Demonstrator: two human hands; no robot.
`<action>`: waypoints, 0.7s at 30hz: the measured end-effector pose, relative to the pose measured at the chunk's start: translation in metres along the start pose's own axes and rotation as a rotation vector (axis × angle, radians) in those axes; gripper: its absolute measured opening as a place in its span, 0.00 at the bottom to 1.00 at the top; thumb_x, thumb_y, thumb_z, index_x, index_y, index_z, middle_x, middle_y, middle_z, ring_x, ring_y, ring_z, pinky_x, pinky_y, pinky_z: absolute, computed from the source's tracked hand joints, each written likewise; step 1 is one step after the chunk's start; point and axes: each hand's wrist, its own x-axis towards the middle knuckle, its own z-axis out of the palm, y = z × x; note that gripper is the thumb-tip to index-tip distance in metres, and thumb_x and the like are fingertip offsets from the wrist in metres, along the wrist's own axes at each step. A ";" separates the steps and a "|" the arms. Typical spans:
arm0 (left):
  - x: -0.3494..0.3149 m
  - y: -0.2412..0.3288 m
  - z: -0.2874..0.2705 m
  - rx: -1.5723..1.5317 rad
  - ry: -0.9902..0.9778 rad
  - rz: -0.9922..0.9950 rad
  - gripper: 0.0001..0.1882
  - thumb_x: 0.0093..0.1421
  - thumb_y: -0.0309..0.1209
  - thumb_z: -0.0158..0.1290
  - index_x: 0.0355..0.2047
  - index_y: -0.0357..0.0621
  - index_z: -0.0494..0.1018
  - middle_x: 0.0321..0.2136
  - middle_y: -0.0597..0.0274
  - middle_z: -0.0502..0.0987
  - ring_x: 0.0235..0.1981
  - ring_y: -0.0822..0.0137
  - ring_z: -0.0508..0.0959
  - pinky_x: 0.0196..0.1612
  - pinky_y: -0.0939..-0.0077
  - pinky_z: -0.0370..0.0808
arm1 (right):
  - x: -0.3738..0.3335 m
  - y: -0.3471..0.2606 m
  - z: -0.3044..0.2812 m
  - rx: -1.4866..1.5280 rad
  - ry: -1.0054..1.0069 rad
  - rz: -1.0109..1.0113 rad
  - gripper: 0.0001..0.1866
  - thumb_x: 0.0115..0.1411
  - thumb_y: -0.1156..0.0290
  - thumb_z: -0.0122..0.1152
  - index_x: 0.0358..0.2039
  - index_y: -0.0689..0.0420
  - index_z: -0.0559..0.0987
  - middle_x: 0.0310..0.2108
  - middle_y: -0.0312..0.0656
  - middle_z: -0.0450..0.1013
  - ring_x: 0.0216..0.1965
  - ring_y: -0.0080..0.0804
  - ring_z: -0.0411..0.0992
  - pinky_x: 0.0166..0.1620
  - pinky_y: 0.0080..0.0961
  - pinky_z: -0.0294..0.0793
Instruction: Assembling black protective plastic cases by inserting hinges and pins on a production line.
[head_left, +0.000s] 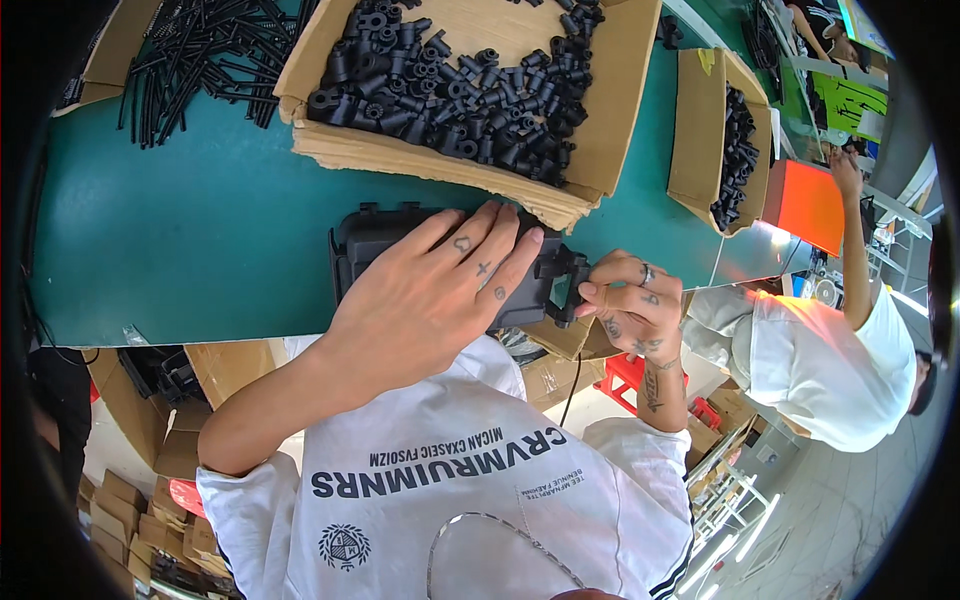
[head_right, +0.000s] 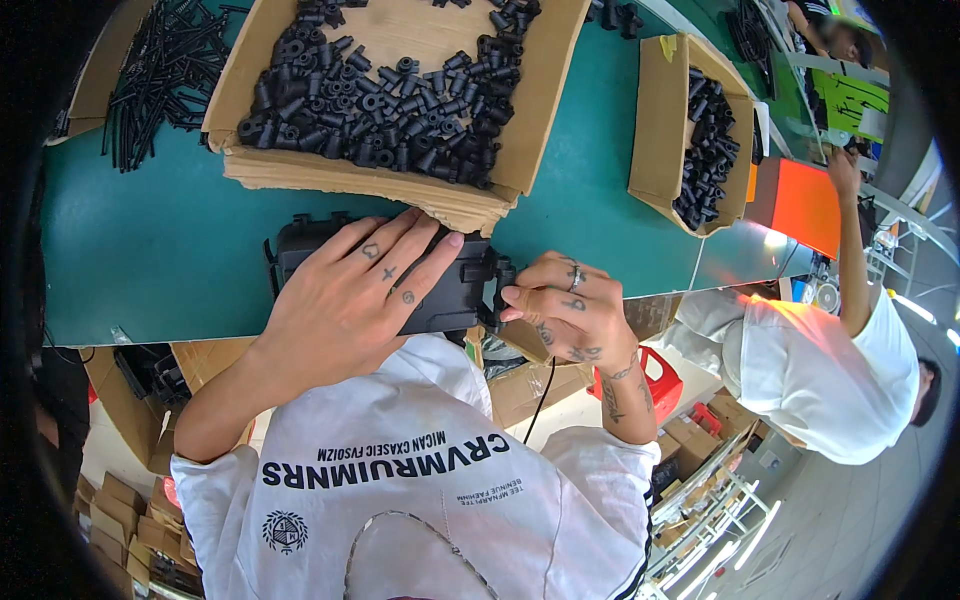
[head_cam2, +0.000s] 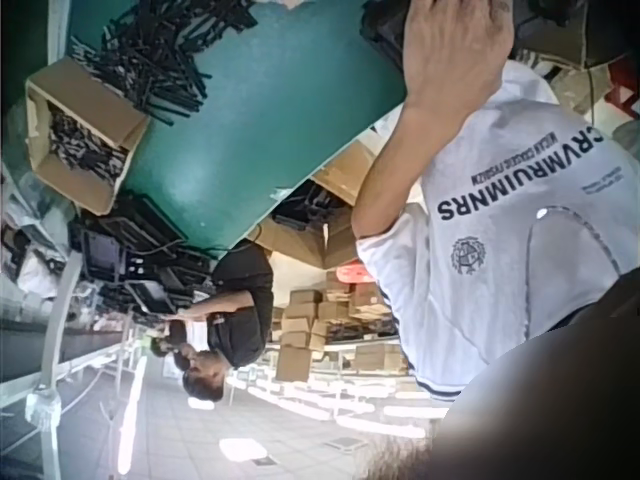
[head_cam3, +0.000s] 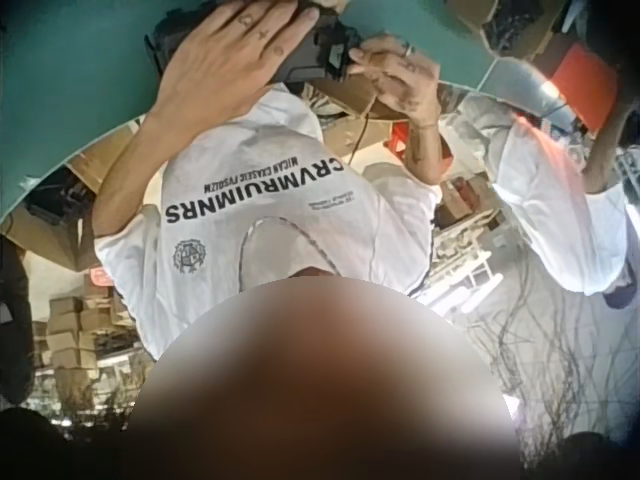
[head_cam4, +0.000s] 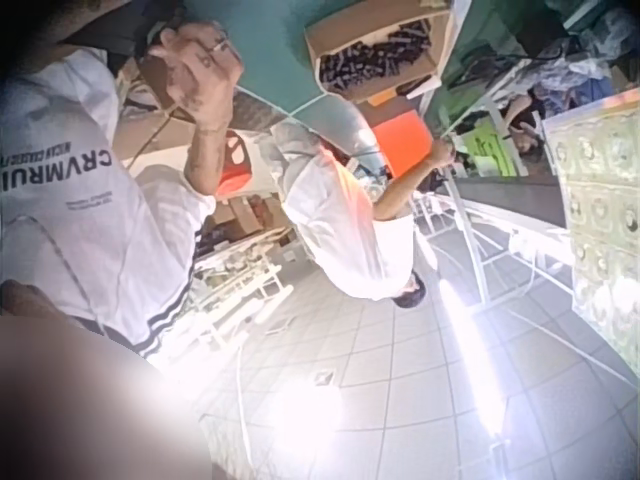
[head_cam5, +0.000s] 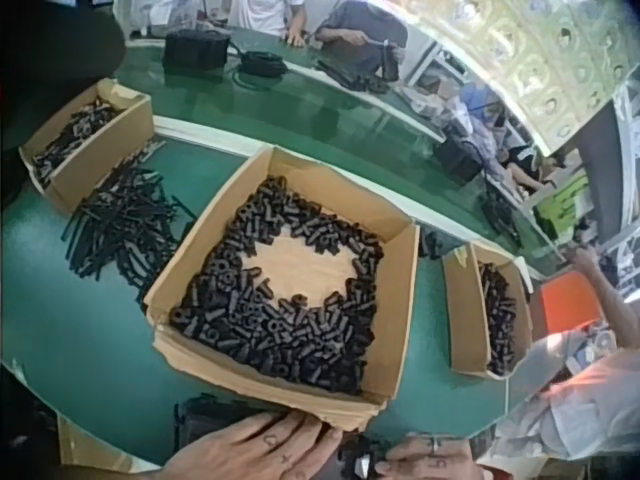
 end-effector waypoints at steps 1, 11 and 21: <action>0.000 0.000 0.000 0.013 -0.001 0.003 0.38 0.48 0.29 0.58 0.62 0.34 0.64 0.57 0.43 0.68 0.57 0.49 0.71 0.59 0.58 0.66 | 0.002 -0.001 -0.001 0.021 0.001 -0.007 0.20 0.33 0.86 0.71 0.32 0.62 0.83 0.30 0.41 0.76 0.27 0.34 0.74 0.28 0.27 0.72; 0.002 0.002 0.000 0.010 -0.016 -0.007 0.39 0.46 0.29 0.59 0.61 0.33 0.64 0.57 0.44 0.68 0.58 0.50 0.70 0.60 0.58 0.65 | 0.014 -0.027 -0.001 -0.226 -0.090 0.096 0.15 0.39 0.83 0.73 0.31 0.60 0.83 0.29 0.40 0.76 0.28 0.34 0.75 0.30 0.26 0.73; -0.001 0.001 0.000 0.021 0.004 0.002 0.41 0.46 0.32 0.62 0.61 0.34 0.64 0.57 0.46 0.68 0.57 0.51 0.71 0.59 0.60 0.66 | -0.002 0.020 0.013 0.148 0.052 -0.110 0.17 0.40 0.83 0.75 0.34 0.63 0.84 0.30 0.42 0.78 0.27 0.34 0.76 0.28 0.26 0.74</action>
